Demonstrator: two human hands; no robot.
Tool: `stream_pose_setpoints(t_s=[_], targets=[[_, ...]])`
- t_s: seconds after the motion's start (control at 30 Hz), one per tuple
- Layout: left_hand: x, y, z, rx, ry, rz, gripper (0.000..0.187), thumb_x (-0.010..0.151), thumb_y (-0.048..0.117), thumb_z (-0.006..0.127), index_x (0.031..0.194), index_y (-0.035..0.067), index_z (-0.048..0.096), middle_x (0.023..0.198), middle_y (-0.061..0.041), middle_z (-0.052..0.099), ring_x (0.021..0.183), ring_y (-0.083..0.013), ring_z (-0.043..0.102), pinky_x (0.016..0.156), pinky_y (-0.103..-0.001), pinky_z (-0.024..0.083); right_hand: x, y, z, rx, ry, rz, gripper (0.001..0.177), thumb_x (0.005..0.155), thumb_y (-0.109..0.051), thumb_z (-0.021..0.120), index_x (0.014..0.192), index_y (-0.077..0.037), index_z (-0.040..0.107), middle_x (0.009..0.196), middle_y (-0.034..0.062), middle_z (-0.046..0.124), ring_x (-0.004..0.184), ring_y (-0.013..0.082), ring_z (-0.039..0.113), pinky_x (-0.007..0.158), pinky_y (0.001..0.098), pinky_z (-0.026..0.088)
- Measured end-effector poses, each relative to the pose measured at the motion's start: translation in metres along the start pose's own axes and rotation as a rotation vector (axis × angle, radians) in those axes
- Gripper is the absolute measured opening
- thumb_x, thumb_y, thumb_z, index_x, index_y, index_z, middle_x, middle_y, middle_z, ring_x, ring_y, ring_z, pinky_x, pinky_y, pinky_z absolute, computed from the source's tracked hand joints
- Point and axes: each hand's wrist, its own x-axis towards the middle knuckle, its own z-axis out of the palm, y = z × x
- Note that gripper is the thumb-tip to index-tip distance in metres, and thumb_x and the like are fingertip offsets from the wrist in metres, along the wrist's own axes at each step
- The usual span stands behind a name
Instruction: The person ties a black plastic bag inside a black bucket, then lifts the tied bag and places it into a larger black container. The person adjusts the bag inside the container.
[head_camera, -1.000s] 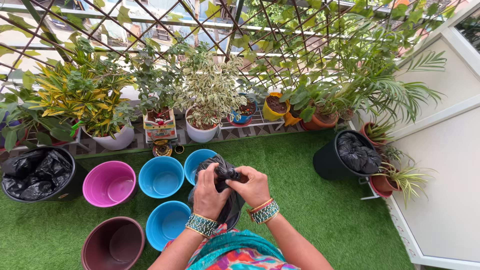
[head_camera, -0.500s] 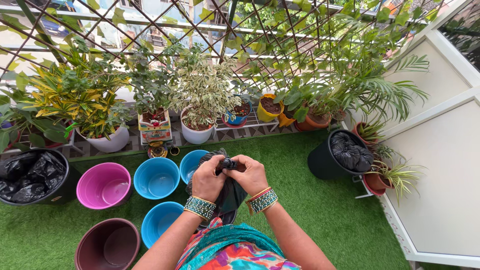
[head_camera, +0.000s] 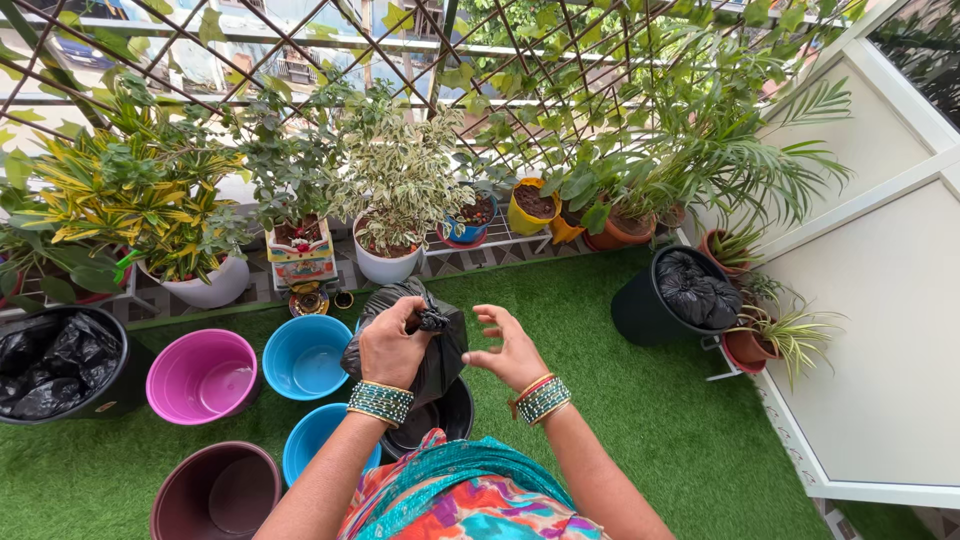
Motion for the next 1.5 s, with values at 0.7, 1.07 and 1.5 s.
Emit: stream_pose_setpoints(t_s=[0.7, 1.07, 1.5], targets=[[0.009, 0.027, 0.001, -0.071, -0.025, 0.007, 0.034, 0.071, 0.01, 0.085, 0.103, 0.009, 0.072, 0.082, -0.007, 0.075, 0.072, -0.0193, 0.074, 0.063, -0.032, 0.057, -0.016, 0.077, 0.053, 1.109, -0.208, 0.468, 0.118, 0.07, 0.01, 0.079, 0.158, -0.038, 0.017, 0.14, 0.007, 0.049, 0.122, 0.0273, 0.06, 0.095, 0.0533, 0.057], [0.006, 0.033, 0.01, -0.044, -0.039, -0.016, 0.032, 0.073, 0.011, 0.084, 0.102, 0.009, 0.072, 0.085, -0.007, 0.076, 0.076, -0.02, 0.075, 0.066, -0.033, 0.056, -0.018, 0.083, 0.054, 1.089, -0.131, 0.485, 0.1, 0.076, 0.006, 0.077, 0.154, -0.031, 0.026, 0.125, 0.0096, 0.064, 0.108, 0.0249, 0.068, 0.089, 0.0469, 0.059], [0.001, 0.04, 0.031, -0.009, -0.043, -0.036, 0.032, 0.072, 0.012, 0.084, 0.102, 0.01, 0.072, 0.084, -0.007, 0.075, 0.077, -0.0202, 0.074, 0.068, -0.033, 0.057, -0.016, 0.106, 0.042, 1.108, -0.104, 0.474, 0.096, 0.077, 0.006, 0.077, 0.153, -0.029, 0.03, 0.129, 0.0039, 0.064, 0.113, 0.0215, 0.067, 0.088, 0.0442, 0.06]])
